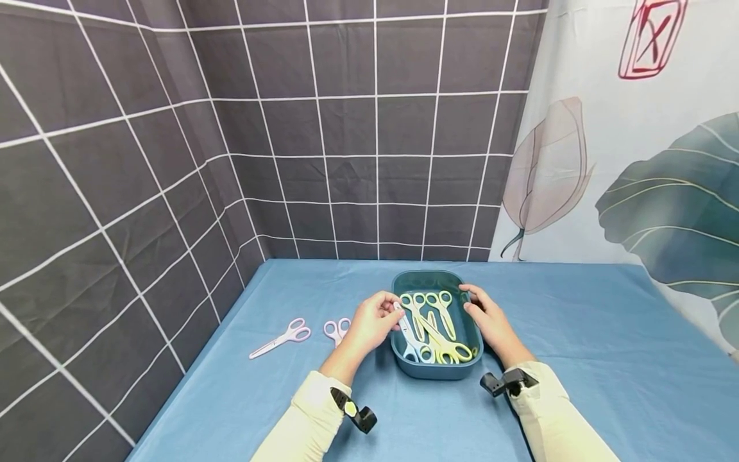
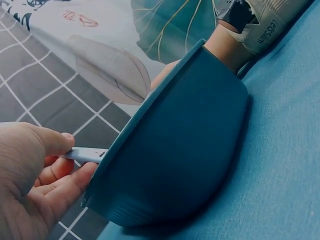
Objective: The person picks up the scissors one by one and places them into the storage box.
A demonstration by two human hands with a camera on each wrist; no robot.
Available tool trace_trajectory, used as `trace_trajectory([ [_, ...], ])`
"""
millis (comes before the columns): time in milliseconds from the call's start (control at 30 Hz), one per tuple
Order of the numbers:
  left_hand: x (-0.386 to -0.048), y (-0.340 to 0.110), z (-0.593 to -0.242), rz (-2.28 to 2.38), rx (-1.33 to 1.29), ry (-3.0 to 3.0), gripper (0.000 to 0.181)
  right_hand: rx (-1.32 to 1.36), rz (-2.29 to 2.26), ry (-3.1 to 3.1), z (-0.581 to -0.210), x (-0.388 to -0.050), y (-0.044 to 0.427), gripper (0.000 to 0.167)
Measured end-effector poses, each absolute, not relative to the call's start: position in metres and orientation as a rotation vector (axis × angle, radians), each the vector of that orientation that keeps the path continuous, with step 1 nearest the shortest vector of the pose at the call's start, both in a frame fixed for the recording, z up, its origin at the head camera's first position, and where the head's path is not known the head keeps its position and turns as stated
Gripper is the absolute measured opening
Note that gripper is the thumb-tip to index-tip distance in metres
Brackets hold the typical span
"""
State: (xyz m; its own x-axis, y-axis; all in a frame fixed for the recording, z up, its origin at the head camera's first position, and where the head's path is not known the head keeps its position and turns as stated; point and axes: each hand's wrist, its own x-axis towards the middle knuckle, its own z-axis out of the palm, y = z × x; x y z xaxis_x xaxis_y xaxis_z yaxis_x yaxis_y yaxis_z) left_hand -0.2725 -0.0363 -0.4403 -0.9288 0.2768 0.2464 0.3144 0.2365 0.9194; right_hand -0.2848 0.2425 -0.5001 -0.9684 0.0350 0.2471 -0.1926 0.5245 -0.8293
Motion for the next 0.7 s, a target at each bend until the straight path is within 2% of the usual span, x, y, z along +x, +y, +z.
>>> trace_trajectory([
  [367, -0.271, -0.033, -0.435, -1.777, -0.593, -2.488, 0.019, 0.126, 1.418, -2.527, -0.498, -0.283, 0.245, 0.043],
  [700, -0.259, -0.026, -0.432, -1.515, -0.646, -2.547, 0.015, 0.122, 1.409, -2.539, -0.498, -0.284, 0.240, 0.042],
])
